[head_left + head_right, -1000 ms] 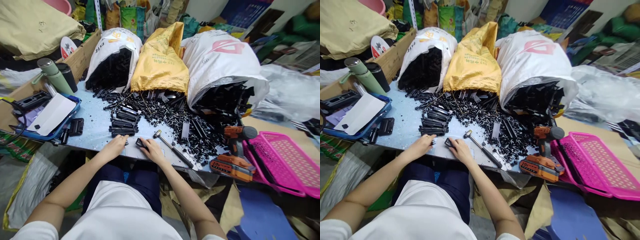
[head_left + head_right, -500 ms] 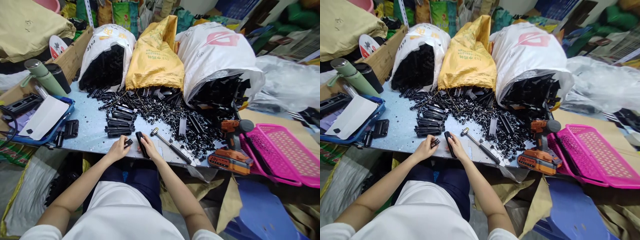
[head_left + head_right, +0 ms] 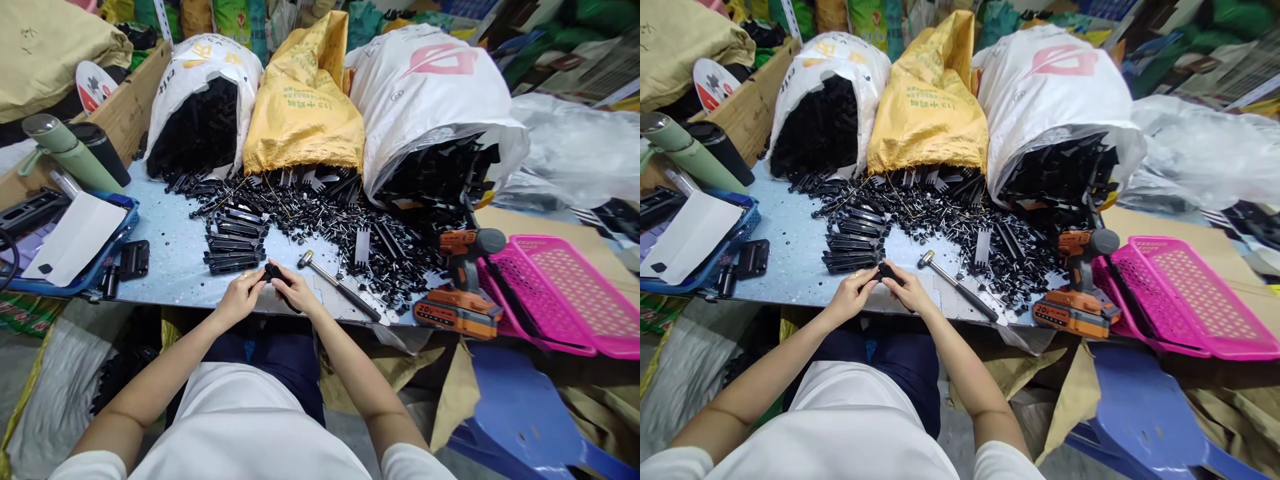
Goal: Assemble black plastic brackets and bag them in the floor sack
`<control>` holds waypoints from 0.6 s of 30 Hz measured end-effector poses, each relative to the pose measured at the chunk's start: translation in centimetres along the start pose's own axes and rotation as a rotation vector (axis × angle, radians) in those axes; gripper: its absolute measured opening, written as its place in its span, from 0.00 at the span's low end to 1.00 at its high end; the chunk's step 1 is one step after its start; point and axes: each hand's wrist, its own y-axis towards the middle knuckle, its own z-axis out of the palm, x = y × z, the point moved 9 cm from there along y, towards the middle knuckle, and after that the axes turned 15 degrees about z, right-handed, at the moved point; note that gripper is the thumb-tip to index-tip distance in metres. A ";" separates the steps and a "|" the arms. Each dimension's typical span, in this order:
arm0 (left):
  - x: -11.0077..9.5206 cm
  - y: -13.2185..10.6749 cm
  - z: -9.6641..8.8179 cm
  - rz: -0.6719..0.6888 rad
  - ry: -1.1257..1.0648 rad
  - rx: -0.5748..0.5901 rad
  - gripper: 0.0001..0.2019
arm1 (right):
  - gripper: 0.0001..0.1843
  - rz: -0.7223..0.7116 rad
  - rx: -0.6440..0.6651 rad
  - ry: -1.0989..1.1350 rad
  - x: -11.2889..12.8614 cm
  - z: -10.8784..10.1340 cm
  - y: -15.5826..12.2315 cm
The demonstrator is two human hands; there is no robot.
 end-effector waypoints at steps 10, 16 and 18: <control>-4.1 0.8 -1.6 0.095 0.121 -0.428 0.17 | 0.30 -0.306 -0.306 -0.225 3.4 -0.1 -1.8; -4.7 0.9 -2.4 0.219 0.067 -0.341 0.17 | 0.30 -0.422 -0.369 -0.270 5.0 1.1 -3.4; -4.6 0.7 -3.0 0.215 0.091 -0.389 0.17 | 0.31 -0.416 -0.383 -0.292 5.2 1.3 -3.3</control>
